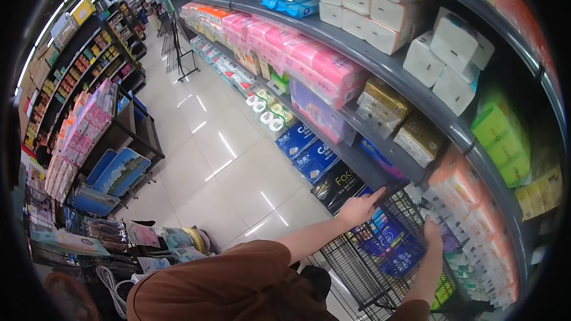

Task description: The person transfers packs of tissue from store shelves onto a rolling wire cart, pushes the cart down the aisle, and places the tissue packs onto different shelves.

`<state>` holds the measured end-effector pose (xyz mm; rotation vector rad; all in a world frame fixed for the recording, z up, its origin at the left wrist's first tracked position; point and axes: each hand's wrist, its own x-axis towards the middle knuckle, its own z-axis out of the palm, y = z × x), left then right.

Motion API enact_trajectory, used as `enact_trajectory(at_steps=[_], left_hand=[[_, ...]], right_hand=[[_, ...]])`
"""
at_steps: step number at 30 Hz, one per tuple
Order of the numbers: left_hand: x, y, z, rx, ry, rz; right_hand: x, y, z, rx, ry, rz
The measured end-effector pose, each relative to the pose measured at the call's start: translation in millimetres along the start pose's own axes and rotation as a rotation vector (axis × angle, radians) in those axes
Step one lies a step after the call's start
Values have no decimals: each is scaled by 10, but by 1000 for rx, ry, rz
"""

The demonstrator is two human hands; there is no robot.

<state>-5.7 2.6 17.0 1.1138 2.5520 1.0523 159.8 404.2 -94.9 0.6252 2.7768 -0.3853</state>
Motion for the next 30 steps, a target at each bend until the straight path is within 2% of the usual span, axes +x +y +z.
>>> enact_trajectory(at_steps=[3, 4, 7, 11, 15, 20, 22, 24, 25, 26, 27, 29, 30], left_hand=[[10, 13, 36, 2, 43, 15], [22, 27, 41, 2, 38, -8], [17, 95, 35, 38, 28, -38], [34, 35, 181, 65, 109, 2], [62, 66, 225, 121, 118, -3], [98, 48, 280, 155, 107, -28], [99, 54, 296, 139, 130, -19], [95, 92, 285, 55, 160, 0], [122, 24, 348, 101, 176, 11], [134, -1, 386, 18, 212, 68], [133, 50, 363, 53, 134, -25], [133, 150, 326, 78, 123, -46], [137, 182, 339, 107, 115, -59]], right_hand=[[-64, -302, -176, 733, -192, 493], [-104, -382, -241, 780, -207, 472], [-244, -664, -514, 766, -320, 530], [-299, -789, -616, 705, -292, 435], [-148, -520, -349, 592, -194, 309], [-316, -780, -630, 614, -217, 415], [-51, -560, -217, 570, -81, 217], [-62, -520, -323, 335, -135, 115], [-171, -652, -456, 371, -76, 241], [-341, -815, -675, 400, -93, 299], [-340, -779, -581, 394, -12, 257], [-492, -950, -872, 574, -135, 366], [-543, -1007, -998, 561, -170, 407]])
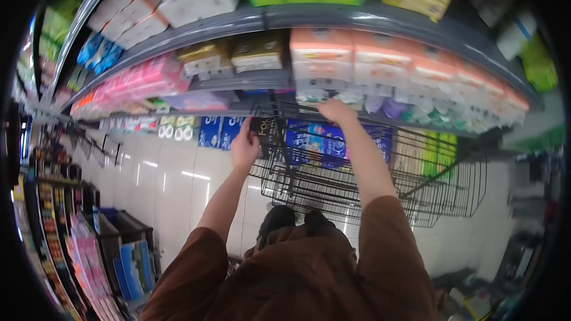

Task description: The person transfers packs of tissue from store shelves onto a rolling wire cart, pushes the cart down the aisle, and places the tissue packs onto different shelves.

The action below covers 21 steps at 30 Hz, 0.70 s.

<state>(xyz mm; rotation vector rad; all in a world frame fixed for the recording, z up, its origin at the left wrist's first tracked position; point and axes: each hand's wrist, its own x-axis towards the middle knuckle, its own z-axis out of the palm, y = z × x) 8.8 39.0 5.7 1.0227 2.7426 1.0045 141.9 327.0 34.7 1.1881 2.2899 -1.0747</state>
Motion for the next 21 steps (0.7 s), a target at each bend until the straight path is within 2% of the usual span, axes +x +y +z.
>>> enact_trajectory(at_steps=[1, 4, 7, 10, 14, 16, 18, 20, 21], left_hand=[[-18, 19, -11, 44, -1, -14], [-34, -42, 6, 58, 42, 52], [-44, 8, -2, 32, 41, 49], [-98, 52, -68, 47, 26, 19], [-157, -29, -77, 47, 35, 38], [-176, -49, -79, 18, 48, 53], [-166, -33, -103, 62, 23, 36], [-178, 48, -197, 70, 7, 20], [-191, 74, -234, 69, 5, 12]], right_hand=[[-46, 5, -35, -8, -28, 36], [106, 179, 161, -178, 255, -168], [204, 248, 179, -86, 249, -178], [210, 275, 96, 260, 236, -194], [234, 384, 126, 906, 386, -274], [147, 410, -33, 994, 163, -347], [-228, 257, -94, 1044, 248, -296], [14, 355, -1, 1475, 227, -356], [46, 319, -16, 1522, 225, -338]])
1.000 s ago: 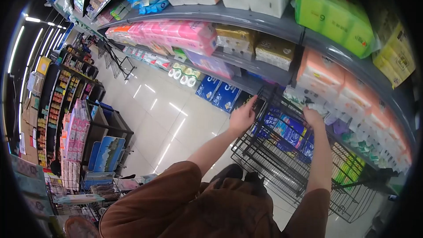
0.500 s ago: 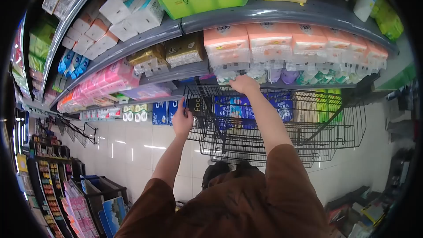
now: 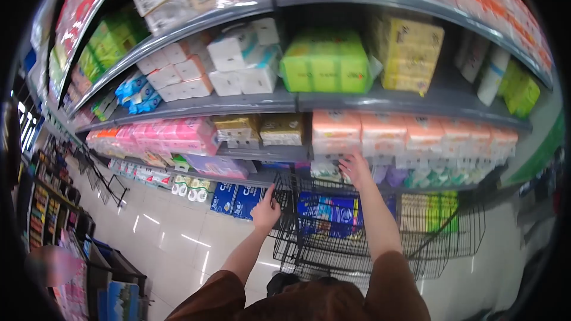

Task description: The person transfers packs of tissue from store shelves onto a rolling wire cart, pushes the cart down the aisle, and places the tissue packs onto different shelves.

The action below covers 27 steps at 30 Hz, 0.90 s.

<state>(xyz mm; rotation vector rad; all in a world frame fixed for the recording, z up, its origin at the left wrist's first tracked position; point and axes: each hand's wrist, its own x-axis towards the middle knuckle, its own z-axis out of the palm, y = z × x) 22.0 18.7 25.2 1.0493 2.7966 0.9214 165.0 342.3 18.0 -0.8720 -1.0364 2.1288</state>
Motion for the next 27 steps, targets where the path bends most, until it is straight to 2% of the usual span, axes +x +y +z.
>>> enact_trajectory(at_steps=[1, 7, 10, 15, 20, 21, 24, 25, 27], left_hand=[[6, -59, 38, -73, 17, 25], [-23, -175, 97, -60, 72, 72], [-28, -193, 90, -68, 110, 98], [-30, -161, 2, -73, 32, 51], [-36, -155, -6, -74, 20, 55], [-41, -187, 26, -116, 27, 64], [-60, -185, 7, -140, 14, 52], [-74, -200, -9, -130, 51, 44], [-78, -195, 47, -127, 70, 63]], right_hand=[[35, -29, 50, 38, 19, 17], [32, -3, 395, 121, 169, 57], [247, 53, 265, 229, 39, 130], [229, 7, 192, 57, -38, 226], [257, -70, 527, -23, -129, 115], [296, -89, 543, 13, -140, 167], [161, -210, 768, -36, -28, 215], [216, -177, 799, 28, 111, 256], [175, -77, 678, 131, -85, 39]])
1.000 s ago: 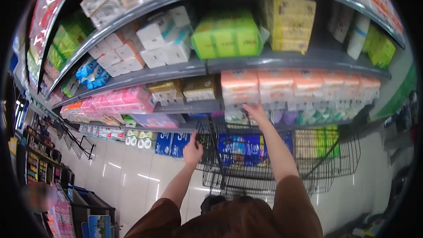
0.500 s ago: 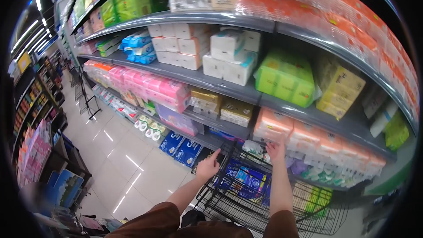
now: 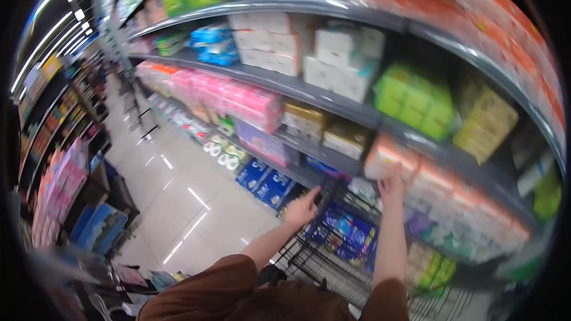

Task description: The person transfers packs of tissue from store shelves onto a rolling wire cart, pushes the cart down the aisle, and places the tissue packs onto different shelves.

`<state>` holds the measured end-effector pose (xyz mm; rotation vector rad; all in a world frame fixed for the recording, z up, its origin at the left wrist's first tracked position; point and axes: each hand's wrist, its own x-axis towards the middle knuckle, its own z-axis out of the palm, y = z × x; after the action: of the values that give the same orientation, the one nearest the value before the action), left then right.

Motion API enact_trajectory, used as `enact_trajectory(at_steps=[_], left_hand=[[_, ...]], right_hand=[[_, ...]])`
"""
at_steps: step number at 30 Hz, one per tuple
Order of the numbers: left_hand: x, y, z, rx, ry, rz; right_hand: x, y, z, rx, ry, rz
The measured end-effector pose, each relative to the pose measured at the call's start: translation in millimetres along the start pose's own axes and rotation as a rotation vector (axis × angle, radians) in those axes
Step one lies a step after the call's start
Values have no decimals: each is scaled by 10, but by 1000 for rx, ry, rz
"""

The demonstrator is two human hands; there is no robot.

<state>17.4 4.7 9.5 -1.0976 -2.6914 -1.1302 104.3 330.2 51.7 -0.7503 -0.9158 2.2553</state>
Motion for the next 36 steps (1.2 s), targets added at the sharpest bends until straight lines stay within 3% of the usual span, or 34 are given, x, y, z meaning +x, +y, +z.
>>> enact_trajectory(at_steps=[2, 3, 7, 13, 14, 17, 21, 22, 26, 30, 36], left_hand=[[17, -17, 51, 23, -9, -8], [28, 14, 41, 28, -18, -8], [30, 42, 69, 53, -30, -21], [53, 104, 66, 32, -30, -47], [55, 123, 50, 29, -38, -57], [66, 145, 17, 81, -59, -60], [70, 148, 27, 101, -84, -56], [69, 117, 51, 119, -80, -42], [84, 53, 116, 148, -57, -10], [69, 103, 66, 93, -63, -16], [94, 133, 71, 118, -38, -9]], right_hand=[[219, 116, -256, 238, 35, 11], [75, 152, -32, 227, 342, -111], [-96, 25, 11, 182, 111, -260], [-120, -158, -203, 80, 125, -50], [-80, -154, -312, 23, 18, -82], [-78, -201, -407, -84, -21, -38], [110, 62, -514, -31, 35, -229], [130, 111, -488, 7, 107, -230], [91, 204, -342, 68, 36, -251], [-299, 275, -157, 98, -71, -286], [-1820, 280, 185, 192, -86, -168]])
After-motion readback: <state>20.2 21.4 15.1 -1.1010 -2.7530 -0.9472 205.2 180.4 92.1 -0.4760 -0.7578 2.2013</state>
